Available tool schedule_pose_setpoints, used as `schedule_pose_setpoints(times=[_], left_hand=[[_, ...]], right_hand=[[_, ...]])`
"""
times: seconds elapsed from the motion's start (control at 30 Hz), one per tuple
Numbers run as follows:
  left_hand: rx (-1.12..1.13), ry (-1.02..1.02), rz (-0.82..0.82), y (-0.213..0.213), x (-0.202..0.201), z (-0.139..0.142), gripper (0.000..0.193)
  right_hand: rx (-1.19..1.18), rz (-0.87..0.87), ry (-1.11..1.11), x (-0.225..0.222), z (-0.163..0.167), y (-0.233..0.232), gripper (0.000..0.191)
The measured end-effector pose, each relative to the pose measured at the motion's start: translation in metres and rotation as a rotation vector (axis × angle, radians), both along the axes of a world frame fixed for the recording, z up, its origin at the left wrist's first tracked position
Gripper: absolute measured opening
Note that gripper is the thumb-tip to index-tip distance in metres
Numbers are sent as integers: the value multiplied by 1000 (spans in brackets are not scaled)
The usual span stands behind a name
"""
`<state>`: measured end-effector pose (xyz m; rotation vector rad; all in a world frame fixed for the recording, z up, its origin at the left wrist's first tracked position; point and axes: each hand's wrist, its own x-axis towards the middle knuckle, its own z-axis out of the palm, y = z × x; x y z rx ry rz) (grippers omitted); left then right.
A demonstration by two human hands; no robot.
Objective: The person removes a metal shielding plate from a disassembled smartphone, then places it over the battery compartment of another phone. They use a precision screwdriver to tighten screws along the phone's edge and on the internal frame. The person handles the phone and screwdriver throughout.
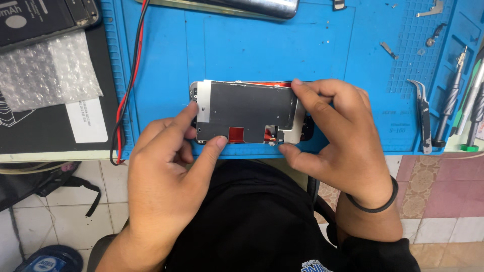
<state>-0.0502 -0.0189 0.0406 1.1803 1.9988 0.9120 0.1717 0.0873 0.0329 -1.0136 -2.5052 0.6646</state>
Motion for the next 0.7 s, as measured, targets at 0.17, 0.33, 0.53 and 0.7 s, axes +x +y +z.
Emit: schedule_pose_setpoints(times=[0.17, 0.33, 0.53, 0.7], left_hand=[[-2, -54, 26, -2, 2, -2, 56], [36, -37, 12, -1, 4, -2, 55], [13, -5, 9, -2, 8, 0, 53], [10, 7, 5, -2, 9, -1, 52]], right_hand=[[-15, 10, 3, -1, 3, 2, 86], [-3, -47, -28, -2, 6, -4, 83], [-16, -38, -9, 2, 2, -3, 79], [-56, -71, 0, 6, -1, -6, 76]])
